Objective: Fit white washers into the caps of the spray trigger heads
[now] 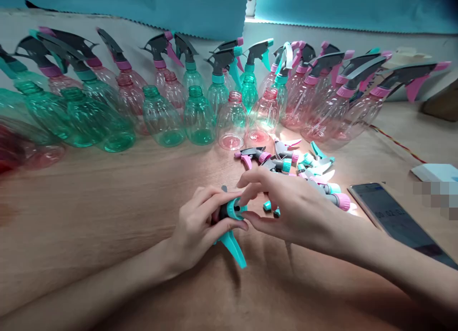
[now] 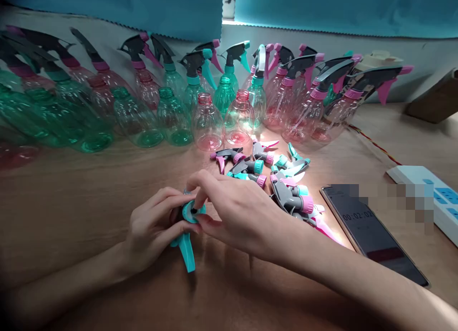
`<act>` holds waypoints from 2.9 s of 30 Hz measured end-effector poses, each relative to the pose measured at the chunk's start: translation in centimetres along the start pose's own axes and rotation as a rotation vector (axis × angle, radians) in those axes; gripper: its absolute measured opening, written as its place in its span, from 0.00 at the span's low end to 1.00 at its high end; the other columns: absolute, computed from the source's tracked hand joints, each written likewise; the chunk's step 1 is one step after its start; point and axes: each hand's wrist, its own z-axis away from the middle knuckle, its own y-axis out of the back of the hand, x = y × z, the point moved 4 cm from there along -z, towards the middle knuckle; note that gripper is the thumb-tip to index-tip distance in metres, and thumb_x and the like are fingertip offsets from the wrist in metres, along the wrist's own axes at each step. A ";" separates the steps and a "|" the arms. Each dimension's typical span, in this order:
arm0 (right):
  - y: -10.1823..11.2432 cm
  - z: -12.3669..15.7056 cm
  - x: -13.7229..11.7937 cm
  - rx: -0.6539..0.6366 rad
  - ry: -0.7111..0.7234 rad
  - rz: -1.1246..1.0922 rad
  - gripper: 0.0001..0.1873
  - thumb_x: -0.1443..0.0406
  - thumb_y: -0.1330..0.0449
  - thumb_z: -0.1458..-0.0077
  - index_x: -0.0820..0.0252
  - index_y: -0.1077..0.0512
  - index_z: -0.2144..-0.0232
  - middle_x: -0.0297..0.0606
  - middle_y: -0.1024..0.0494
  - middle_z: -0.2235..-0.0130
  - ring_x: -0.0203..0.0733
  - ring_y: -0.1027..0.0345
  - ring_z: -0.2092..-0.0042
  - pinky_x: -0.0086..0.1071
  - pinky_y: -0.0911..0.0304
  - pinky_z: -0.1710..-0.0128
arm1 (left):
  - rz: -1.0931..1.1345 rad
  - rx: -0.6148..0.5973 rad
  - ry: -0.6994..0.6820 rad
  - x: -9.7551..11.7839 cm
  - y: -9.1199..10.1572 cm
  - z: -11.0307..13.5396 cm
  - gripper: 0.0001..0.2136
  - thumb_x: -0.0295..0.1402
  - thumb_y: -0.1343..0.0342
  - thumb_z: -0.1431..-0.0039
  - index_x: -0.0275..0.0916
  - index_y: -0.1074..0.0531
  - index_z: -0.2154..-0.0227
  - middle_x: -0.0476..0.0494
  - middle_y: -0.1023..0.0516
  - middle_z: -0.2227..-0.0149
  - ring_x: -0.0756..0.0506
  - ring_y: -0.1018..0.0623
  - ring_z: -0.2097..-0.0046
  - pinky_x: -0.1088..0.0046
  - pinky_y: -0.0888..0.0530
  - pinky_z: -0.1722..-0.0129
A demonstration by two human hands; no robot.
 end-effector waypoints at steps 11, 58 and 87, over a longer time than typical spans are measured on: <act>0.5 0.3 -0.6 0.081 -0.100 0.075 0.10 0.70 0.40 0.48 0.57 0.38 0.65 0.31 0.23 0.66 0.36 0.29 0.67 0.27 0.43 0.73 | -0.018 0.069 0.002 0.2 0.1 -0.1 0.13 0.41 0.43 0.43 0.40 0.29 0.58 0.48 0.27 0.70 0.51 0.30 0.73 0.75 0.32 0.72; 8.6 3.1 3.9 -0.467 -0.303 0.337 0.05 0.64 0.45 0.48 0.56 0.41 0.69 0.29 0.34 0.71 0.34 0.41 0.72 0.27 0.49 0.77 | -0.104 -0.316 -0.180 3.6 -5.8 -2.4 0.11 0.32 0.49 0.37 0.36 0.32 0.54 0.41 0.30 0.59 0.46 0.28 0.60 0.70 0.28 0.62; 2.2 -0.2 5.7 -0.353 -0.229 0.425 0.06 0.66 0.46 0.46 0.60 0.29 0.70 0.37 0.26 0.72 0.38 0.35 0.70 0.28 0.50 0.74 | -0.282 -0.594 -0.176 6.6 -4.4 -1.0 0.09 0.24 0.42 0.49 0.37 0.30 0.65 0.45 0.28 0.64 0.42 0.31 0.59 0.65 0.34 0.59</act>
